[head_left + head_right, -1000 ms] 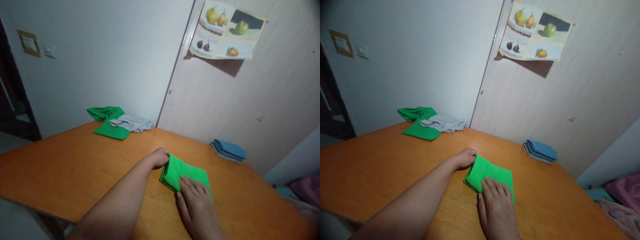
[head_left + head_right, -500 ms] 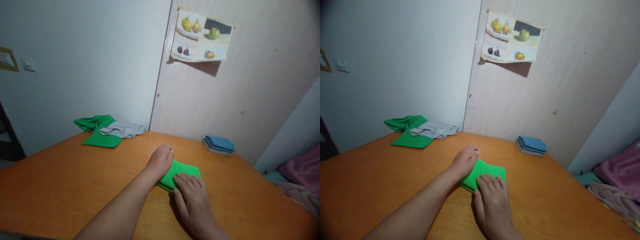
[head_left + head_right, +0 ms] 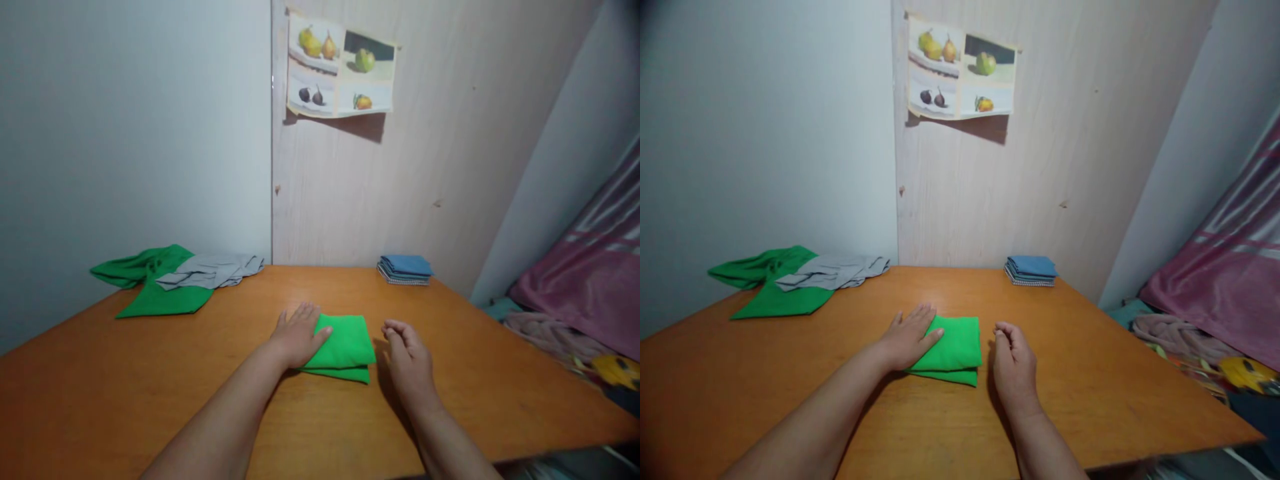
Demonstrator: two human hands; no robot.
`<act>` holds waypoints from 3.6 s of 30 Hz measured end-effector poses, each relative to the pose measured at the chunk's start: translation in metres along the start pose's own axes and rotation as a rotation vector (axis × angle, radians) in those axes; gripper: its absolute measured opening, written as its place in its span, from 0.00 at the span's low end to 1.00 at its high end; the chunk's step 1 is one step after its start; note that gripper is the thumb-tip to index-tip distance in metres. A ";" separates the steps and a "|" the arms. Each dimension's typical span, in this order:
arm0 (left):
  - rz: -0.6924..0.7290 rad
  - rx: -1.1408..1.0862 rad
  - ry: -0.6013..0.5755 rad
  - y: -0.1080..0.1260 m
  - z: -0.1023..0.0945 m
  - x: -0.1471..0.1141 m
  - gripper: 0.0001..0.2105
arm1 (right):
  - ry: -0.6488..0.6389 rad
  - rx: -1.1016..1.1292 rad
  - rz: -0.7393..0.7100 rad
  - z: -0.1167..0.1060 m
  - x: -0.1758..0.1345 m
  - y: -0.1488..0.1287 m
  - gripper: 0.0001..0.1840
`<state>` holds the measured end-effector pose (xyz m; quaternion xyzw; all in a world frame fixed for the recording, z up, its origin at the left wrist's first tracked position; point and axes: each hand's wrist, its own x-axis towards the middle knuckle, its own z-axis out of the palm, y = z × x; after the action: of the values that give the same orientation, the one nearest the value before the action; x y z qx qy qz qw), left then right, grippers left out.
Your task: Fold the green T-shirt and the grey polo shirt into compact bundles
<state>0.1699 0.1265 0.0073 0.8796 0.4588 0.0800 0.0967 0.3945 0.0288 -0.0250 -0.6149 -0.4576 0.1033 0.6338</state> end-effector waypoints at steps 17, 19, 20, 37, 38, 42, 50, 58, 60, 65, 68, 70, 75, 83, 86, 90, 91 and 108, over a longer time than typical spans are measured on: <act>0.325 0.155 0.226 0.031 -0.005 -0.038 0.38 | -0.184 -0.299 -0.010 0.000 -0.002 0.004 0.12; 0.267 0.139 0.235 0.030 0.002 -0.039 0.35 | -0.179 -0.299 0.000 0.001 -0.001 0.004 0.11; 0.232 0.125 0.253 0.028 0.006 -0.039 0.31 | -0.179 -0.302 0.004 0.001 -0.001 0.005 0.11; 0.182 -0.003 0.408 0.013 0.012 -0.044 0.21 | -0.415 -0.147 -0.055 0.031 0.036 0.030 0.32; 0.189 0.013 0.415 0.013 0.014 -0.044 0.22 | -0.469 -0.125 -0.055 0.033 0.041 0.030 0.32; 0.253 0.071 0.431 0.013 0.019 -0.045 0.29 | -0.608 -0.075 -0.065 0.040 0.058 0.030 0.21; 0.324 0.145 0.356 0.007 0.020 -0.047 0.34 | -0.691 -0.088 -0.080 0.042 0.074 0.040 0.08; 0.362 0.151 0.308 0.006 0.022 -0.050 0.36 | -0.759 -0.008 -0.066 0.036 0.074 0.045 0.07; 0.356 0.146 0.294 0.010 0.020 -0.052 0.38 | -0.776 0.015 -0.050 0.034 0.074 0.046 0.07; 0.361 0.122 0.237 0.017 0.011 -0.054 0.35 | -0.817 0.070 0.002 0.032 0.074 0.047 0.06; 0.366 0.093 0.227 0.016 0.007 -0.055 0.31 | -0.813 0.078 0.029 0.032 0.075 0.048 0.06; 0.365 0.079 0.226 0.014 0.005 -0.056 0.30 | -0.804 0.072 0.041 0.032 0.075 0.049 0.06; 0.340 0.105 0.197 0.016 0.009 -0.057 0.30 | -0.780 0.051 0.036 0.034 0.074 0.052 0.06; 0.275 0.168 0.222 0.023 0.018 -0.055 0.34 | -0.743 -0.009 -0.046 0.034 0.075 0.053 0.07; 0.276 0.200 0.218 0.026 0.017 -0.057 0.34 | -0.718 -0.048 -0.075 0.036 0.075 0.056 0.08; 0.268 0.233 0.203 0.029 0.015 -0.059 0.34 | -0.653 -0.105 -0.101 0.035 0.077 0.056 0.09; 0.268 0.234 0.201 0.030 0.014 -0.060 0.34 | -0.625 -0.118 -0.103 0.034 0.077 0.053 0.10; 0.189 0.007 0.283 0.027 0.008 -0.060 0.25 | -0.930 -0.601 -0.447 0.009 0.034 -0.001 0.45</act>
<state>0.1587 0.0610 0.0031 0.8992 0.3832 0.2101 0.0202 0.4064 0.0585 -0.0106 -0.5464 -0.8146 0.0918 0.1717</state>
